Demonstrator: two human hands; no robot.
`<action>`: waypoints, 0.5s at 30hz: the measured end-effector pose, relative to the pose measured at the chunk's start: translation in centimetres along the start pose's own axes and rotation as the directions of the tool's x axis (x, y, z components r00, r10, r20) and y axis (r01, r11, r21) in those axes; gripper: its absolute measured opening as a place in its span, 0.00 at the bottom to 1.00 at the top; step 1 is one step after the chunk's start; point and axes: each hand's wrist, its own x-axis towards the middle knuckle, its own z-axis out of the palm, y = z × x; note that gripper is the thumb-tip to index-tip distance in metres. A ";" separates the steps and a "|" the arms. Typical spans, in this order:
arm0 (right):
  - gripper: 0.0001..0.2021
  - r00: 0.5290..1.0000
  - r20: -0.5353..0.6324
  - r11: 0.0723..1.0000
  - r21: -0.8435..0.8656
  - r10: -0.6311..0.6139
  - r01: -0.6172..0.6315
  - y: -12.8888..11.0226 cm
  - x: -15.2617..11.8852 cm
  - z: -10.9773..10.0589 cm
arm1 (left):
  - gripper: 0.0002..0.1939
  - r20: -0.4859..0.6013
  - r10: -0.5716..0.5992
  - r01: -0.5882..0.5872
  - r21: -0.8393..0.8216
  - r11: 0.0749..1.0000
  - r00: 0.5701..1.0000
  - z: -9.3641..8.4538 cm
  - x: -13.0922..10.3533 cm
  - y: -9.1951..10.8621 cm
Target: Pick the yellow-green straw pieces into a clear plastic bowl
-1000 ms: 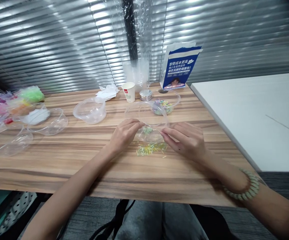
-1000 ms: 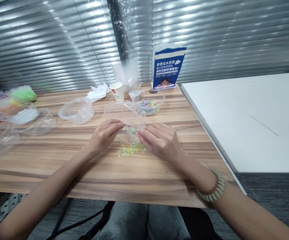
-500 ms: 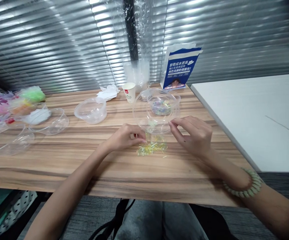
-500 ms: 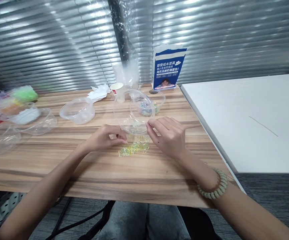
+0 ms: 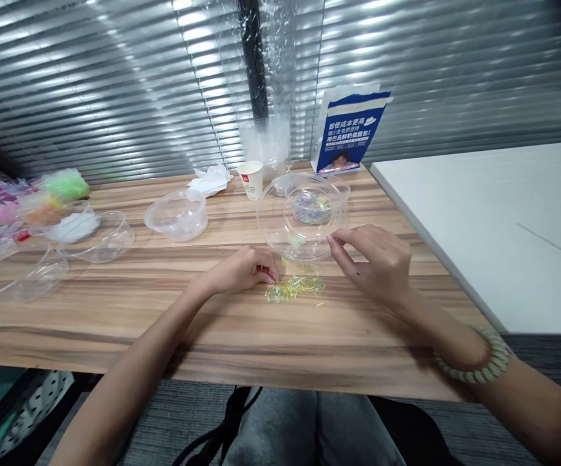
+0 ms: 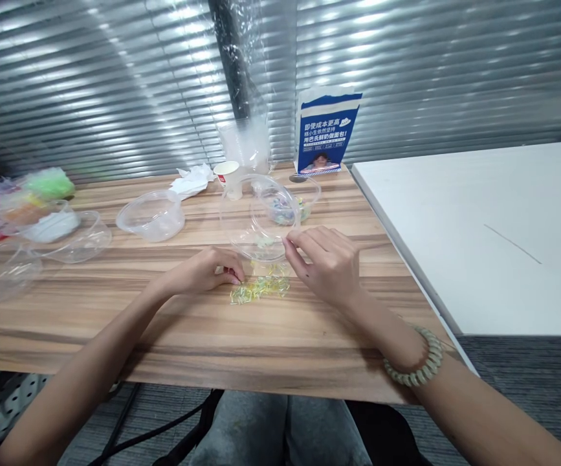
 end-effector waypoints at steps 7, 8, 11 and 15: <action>0.02 0.999 -0.016 1.000 -0.013 -0.028 0.028 0.2 0.0 -0.1 | 0.10 -0.009 -0.027 0.028 0.091 0.995 1.000 -0.1 0.0 0.0; 0.02 0.999 -0.019 0.999 -0.019 -0.029 0.029 0.2 0.1 -0.1 | 0.10 -0.037 -0.047 0.052 0.137 0.989 0.998 -0.1 0.0 0.0; 0.02 0.999 -0.022 0.999 -0.028 -0.044 0.044 0.3 0.0 0.0 | 0.09 -0.209 -0.155 0.212 0.285 0.935 0.966 -0.2 -0.1 -0.4; 0.02 0.998 -0.029 0.999 -0.017 -0.051 0.051 0.3 0.0 0.0 | 0.05 -0.263 -0.220 0.262 0.135 0.956 0.939 -0.2 -0.2 -0.7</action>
